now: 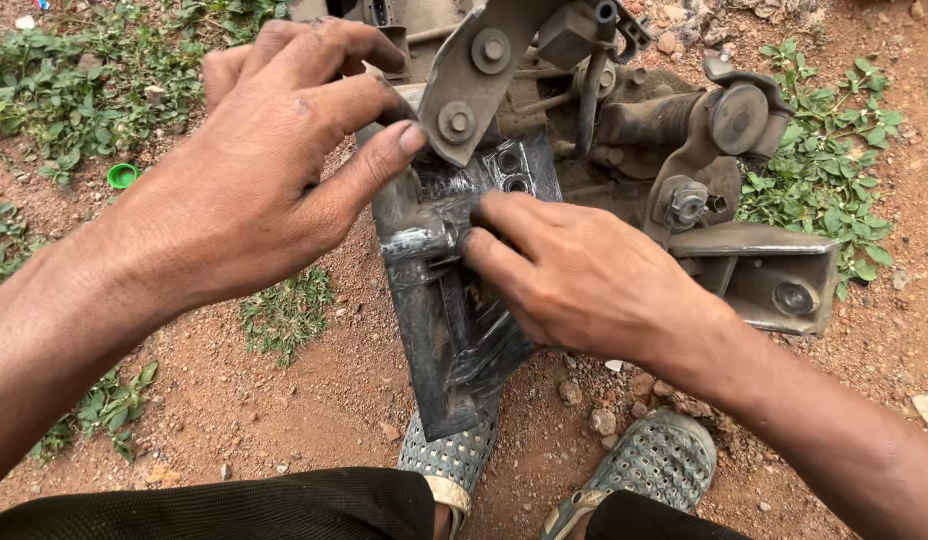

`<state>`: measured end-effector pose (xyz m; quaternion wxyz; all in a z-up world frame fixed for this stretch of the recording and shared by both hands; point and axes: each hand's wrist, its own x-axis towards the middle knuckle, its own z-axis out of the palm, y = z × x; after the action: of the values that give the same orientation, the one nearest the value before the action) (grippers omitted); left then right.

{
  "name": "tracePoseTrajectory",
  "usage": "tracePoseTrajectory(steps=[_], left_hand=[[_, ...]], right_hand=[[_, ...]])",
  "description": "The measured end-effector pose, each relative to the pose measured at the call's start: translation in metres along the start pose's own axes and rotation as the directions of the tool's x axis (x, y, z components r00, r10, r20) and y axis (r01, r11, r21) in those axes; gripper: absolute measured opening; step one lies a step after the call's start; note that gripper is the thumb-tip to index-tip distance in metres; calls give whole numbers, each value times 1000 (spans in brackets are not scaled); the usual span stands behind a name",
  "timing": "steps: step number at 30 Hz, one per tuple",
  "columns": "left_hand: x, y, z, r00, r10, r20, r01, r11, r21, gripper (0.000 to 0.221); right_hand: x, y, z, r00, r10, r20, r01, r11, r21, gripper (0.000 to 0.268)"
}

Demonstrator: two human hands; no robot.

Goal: The person cleans and manipulates a car transmission housing on the ground using a small metal scraper to clear debris and residue from various surfaces.

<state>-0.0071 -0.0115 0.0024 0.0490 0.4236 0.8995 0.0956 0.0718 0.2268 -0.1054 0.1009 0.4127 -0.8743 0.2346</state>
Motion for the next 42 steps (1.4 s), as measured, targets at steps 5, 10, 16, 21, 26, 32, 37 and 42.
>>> tracePoseTrajectory(steps=[5, 10, 16, 21, 26, 32, 37, 42], left_hand=[[-5, -2, -4, 1000, -7, 1, 7, 1000, -9, 35], [10, 9, -10, 999, 14, -36, -17, 996, -82, 35], [3, 16, -15, 1000, -26, -9, 25, 996, -86, 35], [-12, 3, -14, 999, -44, -5, 44, 998, -43, 36], [-16, -4, -11, 996, -71, 52, 74, 996, -44, 37], [-15, -7, -7, 1000, 6, -3, -6, 998, -62, 36], [-12, -5, -4, 998, 56, -24, -57, 998, -36, 36], [-6, 1, -6, 990, -114, 87, 119, 991, -61, 40]], right_hand=[[-20, -21, 16, 978, 31, -207, -57, 991, -119, 23], [-4, -44, -9, 972, 57, -229, -120, 955, -273, 19], [31, -17, -61, 946, 17, 324, -15, 1000, -11, 21], [-11, -30, -15, 997, 80, -15, -75, 973, 219, 25], [-42, -40, 28, 924, 255, -285, -178, 946, 271, 20], [-31, -43, 15, 960, 115, -256, -55, 972, 228, 22], [-36, -46, 25, 955, 169, -245, -84, 942, 325, 23], [-36, -41, 23, 930, 252, -269, -171, 942, 290, 19]])
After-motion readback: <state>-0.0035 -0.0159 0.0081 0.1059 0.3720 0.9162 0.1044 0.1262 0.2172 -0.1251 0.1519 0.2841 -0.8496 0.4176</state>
